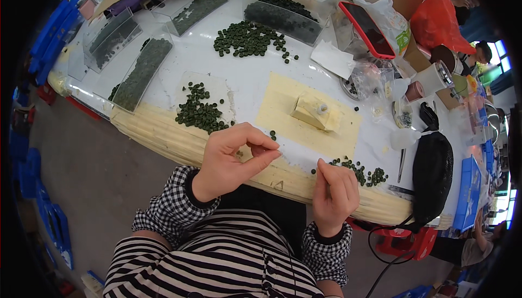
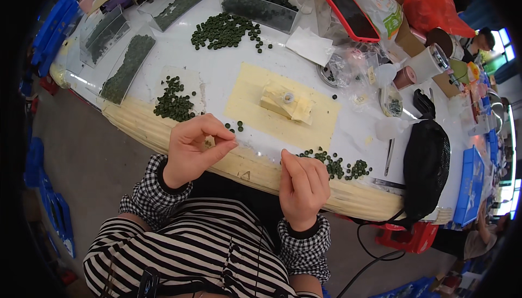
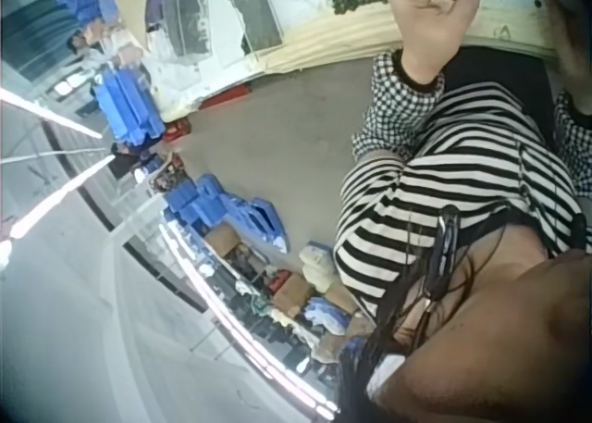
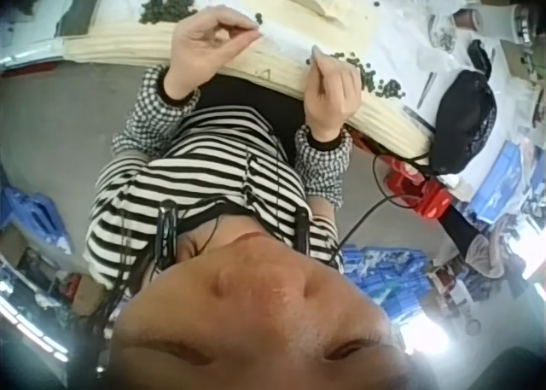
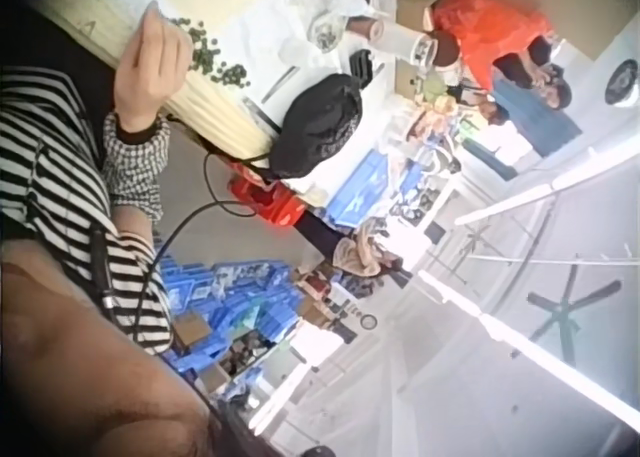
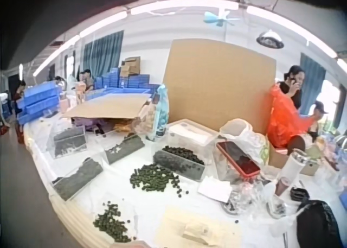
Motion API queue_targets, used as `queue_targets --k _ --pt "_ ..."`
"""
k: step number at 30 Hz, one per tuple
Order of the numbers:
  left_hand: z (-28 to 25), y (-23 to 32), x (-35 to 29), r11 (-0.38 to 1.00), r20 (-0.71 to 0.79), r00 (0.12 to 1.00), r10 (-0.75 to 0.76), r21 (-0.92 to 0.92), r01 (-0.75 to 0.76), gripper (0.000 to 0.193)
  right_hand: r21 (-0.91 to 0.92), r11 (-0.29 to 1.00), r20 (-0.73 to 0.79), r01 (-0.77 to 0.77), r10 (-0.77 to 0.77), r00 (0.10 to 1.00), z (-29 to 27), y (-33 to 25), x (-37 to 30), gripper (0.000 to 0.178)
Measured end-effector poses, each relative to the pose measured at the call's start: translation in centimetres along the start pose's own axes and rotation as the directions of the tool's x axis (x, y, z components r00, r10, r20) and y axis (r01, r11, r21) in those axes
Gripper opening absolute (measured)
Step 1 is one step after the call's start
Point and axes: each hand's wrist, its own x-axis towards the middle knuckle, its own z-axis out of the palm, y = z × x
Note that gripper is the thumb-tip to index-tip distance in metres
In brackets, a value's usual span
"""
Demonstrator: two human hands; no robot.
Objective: Assembling small green plastic components onto an adhesive strip at a production workbench.
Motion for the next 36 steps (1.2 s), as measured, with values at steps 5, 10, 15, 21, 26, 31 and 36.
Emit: queue_targets --k 5,10,15,21,26,31,36 --pt "0.1 -0.1 -0.1 1.0 -0.018 1.0 0.011 -0.012 -0.011 0.016 0.167 0.983 -0.014 -0.082 0.086 0.996 0.3 -1.0 0.5 0.022" --pt "-0.3 0.2 -0.4 0.932 -0.022 0.989 -0.147 -0.338 0.132 0.016 0.305 0.948 0.032 -0.092 0.087 0.996 1.1 -2.8 2.2 0.019" --pt "-1.4 -0.5 -0.3 0.897 0.097 0.989 -0.109 -0.418 0.14 0.018 0.475 0.862 0.067 -0.179 0.167 0.984 2.2 -3.9 2.8 0.018" --pt "-1.7 -0.8 -0.5 0.898 0.117 0.985 -0.125 -0.409 0.163 0.017 0.543 0.803 0.109 -0.246 0.223 0.969 3.3 -4.5 2.9 0.015" --pt "-1.8 -0.7 -0.5 0.866 0.118 0.981 -0.154 -0.461 0.191 0.016 0.579 0.768 0.117 -0.275 0.255 0.96 4.1 -4.8 3.0 0.014" --pt "-1.7 -0.6 -0.2 0.838 0.118 0.968 -0.222 -0.485 0.251 0.015 0.59 0.76 0.113 -0.273 0.256 0.96 4.3 -5.0 2.8 0.017" --pt "-1.9 -0.1 0.3 0.792 0.147 0.941 -0.306 -0.509 0.337 0.013 0.525 0.816 0.109 -0.243 0.218 0.97 4.1 -5.2 2.5 0.021"
